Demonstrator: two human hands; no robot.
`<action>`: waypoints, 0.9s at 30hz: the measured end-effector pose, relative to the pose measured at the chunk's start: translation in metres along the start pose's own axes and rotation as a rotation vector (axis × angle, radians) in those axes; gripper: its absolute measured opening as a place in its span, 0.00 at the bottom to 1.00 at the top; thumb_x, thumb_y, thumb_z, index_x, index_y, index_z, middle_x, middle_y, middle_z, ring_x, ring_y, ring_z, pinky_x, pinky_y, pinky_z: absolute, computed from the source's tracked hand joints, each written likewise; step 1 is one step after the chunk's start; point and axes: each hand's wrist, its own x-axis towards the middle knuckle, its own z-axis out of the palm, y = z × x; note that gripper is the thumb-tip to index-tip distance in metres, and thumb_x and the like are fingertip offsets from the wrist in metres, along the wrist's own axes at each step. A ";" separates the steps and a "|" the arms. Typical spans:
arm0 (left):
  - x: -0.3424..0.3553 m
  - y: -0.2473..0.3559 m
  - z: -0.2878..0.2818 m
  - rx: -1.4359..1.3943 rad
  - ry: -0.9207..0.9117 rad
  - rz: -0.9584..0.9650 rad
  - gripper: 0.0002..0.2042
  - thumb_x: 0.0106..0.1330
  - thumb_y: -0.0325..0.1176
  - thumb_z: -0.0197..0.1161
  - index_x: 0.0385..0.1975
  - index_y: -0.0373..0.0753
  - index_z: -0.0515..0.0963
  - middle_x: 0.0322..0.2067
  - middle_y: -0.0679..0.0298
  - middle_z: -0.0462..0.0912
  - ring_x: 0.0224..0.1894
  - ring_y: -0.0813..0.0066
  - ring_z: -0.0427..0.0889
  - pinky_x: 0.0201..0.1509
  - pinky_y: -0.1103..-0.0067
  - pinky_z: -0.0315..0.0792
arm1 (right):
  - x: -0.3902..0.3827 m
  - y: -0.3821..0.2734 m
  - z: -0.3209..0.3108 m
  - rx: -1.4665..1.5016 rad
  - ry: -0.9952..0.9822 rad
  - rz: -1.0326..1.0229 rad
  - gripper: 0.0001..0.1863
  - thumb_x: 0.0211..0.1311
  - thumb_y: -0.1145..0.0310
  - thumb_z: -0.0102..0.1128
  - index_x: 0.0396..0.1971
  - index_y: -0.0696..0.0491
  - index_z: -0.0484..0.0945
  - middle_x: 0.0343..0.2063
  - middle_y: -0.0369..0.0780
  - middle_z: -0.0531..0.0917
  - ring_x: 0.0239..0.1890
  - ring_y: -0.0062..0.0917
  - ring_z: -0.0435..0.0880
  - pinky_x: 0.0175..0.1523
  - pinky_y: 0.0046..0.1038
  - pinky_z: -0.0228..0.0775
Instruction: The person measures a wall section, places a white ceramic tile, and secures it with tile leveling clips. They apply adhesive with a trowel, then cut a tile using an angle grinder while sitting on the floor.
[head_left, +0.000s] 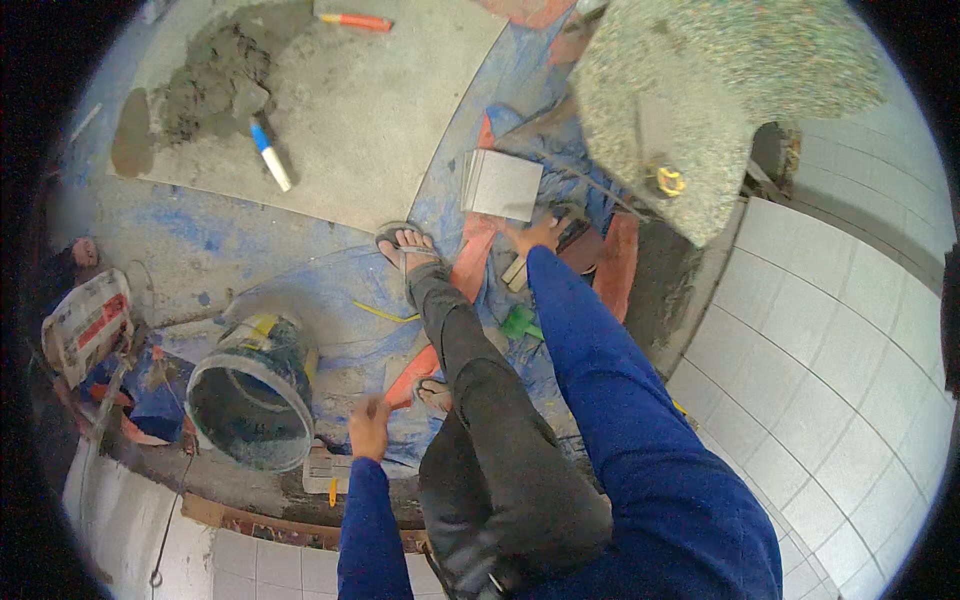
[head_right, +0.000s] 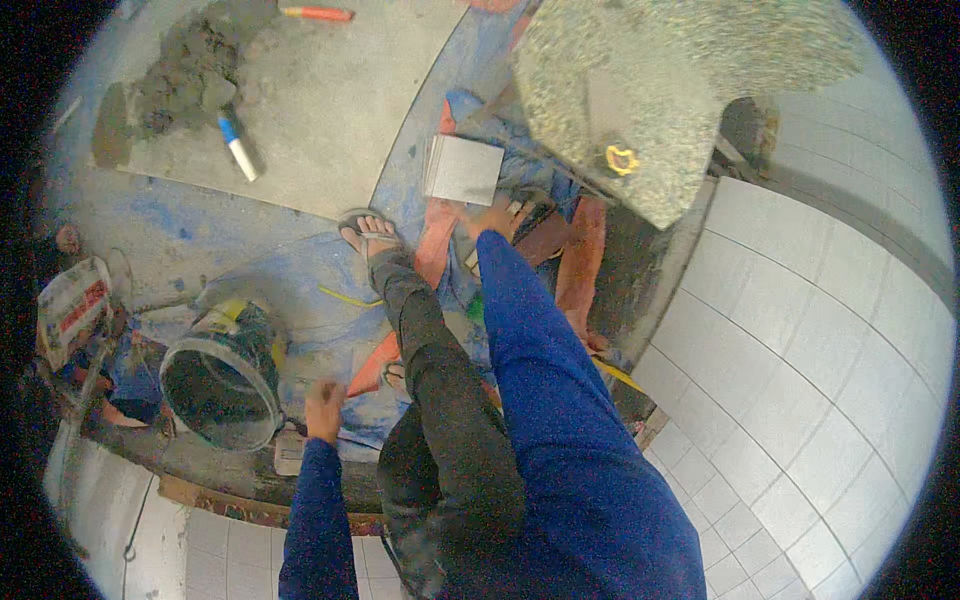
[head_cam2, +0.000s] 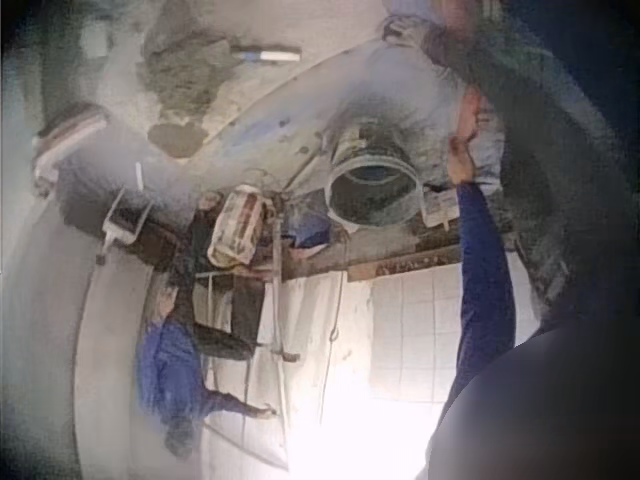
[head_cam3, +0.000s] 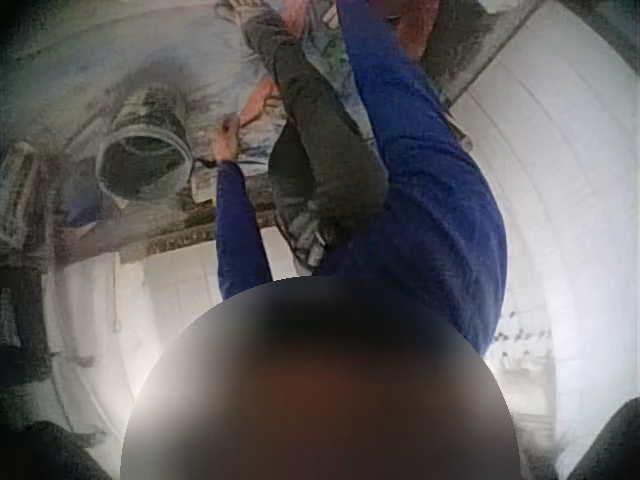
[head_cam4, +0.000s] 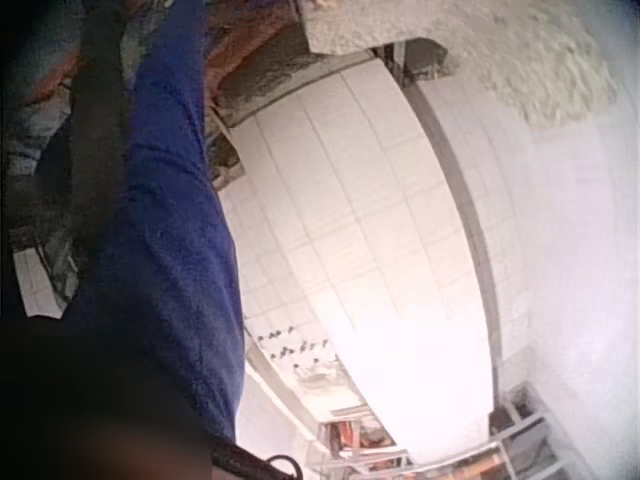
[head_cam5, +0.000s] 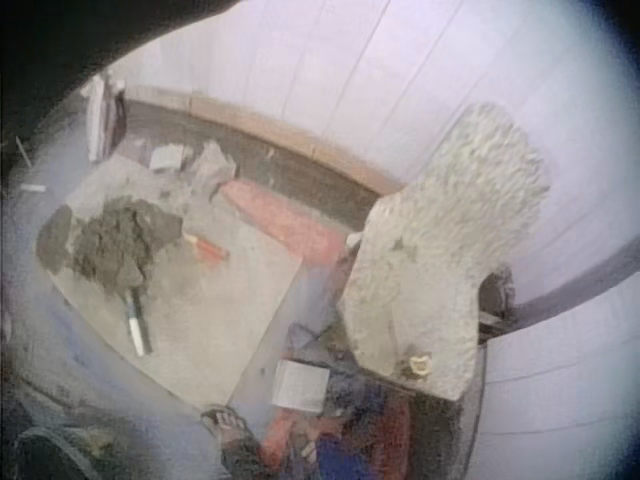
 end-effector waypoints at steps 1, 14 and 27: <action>0.025 0.010 0.011 -0.020 0.064 -0.028 0.12 0.71 0.34 0.65 0.47 0.32 0.82 0.38 0.55 0.86 0.41 0.71 0.85 0.48 0.72 0.78 | 0.022 -0.011 0.017 -0.063 -0.046 0.033 0.77 0.42 0.29 0.75 0.79 0.59 0.39 0.78 0.57 0.45 0.79 0.49 0.51 0.75 0.53 0.57; -0.044 -0.026 0.014 -0.197 -0.120 -0.308 0.14 0.73 0.37 0.65 0.48 0.32 0.82 0.42 0.62 0.85 0.42 0.76 0.82 0.50 0.77 0.77 | 0.028 -0.054 0.034 0.172 0.015 -0.050 0.80 0.29 0.38 0.85 0.79 0.57 0.42 0.72 0.62 0.59 0.75 0.52 0.59 0.75 0.46 0.58; -0.337 0.118 -0.148 -1.318 0.457 0.238 0.21 0.72 0.29 0.66 0.62 0.33 0.73 0.57 0.60 0.82 0.56 0.70 0.82 0.62 0.73 0.74 | -0.577 -0.122 -0.291 0.240 -0.417 -1.207 0.71 0.33 0.56 0.87 0.78 0.52 0.49 0.65 0.52 0.69 0.69 0.52 0.65 0.69 0.56 0.57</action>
